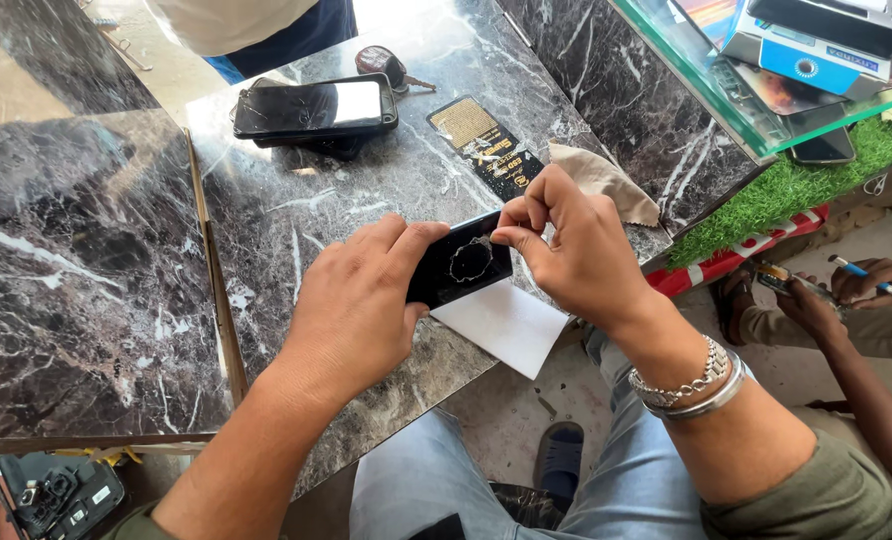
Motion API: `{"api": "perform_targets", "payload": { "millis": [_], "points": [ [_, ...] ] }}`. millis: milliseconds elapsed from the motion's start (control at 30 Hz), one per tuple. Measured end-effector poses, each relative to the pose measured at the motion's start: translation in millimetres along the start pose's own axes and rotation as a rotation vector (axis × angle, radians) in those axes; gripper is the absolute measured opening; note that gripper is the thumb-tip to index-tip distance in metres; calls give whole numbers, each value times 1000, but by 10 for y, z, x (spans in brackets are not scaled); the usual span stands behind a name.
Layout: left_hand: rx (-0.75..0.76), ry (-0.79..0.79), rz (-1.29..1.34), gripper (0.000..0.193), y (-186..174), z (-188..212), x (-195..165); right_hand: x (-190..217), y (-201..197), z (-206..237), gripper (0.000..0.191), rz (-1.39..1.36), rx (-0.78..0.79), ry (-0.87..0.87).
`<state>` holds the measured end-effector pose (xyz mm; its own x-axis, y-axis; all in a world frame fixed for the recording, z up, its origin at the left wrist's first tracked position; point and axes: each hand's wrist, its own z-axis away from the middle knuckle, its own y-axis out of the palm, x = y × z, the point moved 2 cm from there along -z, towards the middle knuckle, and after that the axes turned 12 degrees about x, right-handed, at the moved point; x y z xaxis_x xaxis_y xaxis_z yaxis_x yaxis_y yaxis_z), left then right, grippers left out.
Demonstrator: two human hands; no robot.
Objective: The person holds a phone with cracked back glass on a marble counter and picks at the shattered glass with their fingers, peeling loose fragments away. They wipe the surface with a cloth and continue picking at the damaged area while the phone screen stays lit.
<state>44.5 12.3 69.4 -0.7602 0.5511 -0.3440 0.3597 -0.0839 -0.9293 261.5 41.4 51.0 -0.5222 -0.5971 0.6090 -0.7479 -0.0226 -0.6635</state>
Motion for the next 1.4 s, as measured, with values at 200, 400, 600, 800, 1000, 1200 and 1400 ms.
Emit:
{"api": "perform_targets", "payload": {
  "millis": [200, 400, 600, 800, 1000, 1200, 1400],
  "points": [
    [-5, 8, 10, 66, 17, 20, -13, -4, 16, 0, 33, -20, 25, 6],
    [2, -5, 2, 63, 4, 3, -4, 3, 21, -9, 32, 10, 31, -3],
    [35, -28, 3, 63, 0, 6, -10, -32, 22, 36, 31, -15, 38, 10],
    [-11, -4, 15, 65, 4, 3, -18, -27, -3, 45, 25, 11, 10, 11],
    [21, -48, 51, 65, -3, 4, 24, 17, -53, 88, 16, 72, 25, 38],
    [19, -49, 60, 66, -1, 4, 23, 41, -70, 130, 17, 157, 46, -29],
    [34, -60, 57, 67, -18, 2, 12, -10, -4, 142, 21, 9, 30, 89]
  ]
}}
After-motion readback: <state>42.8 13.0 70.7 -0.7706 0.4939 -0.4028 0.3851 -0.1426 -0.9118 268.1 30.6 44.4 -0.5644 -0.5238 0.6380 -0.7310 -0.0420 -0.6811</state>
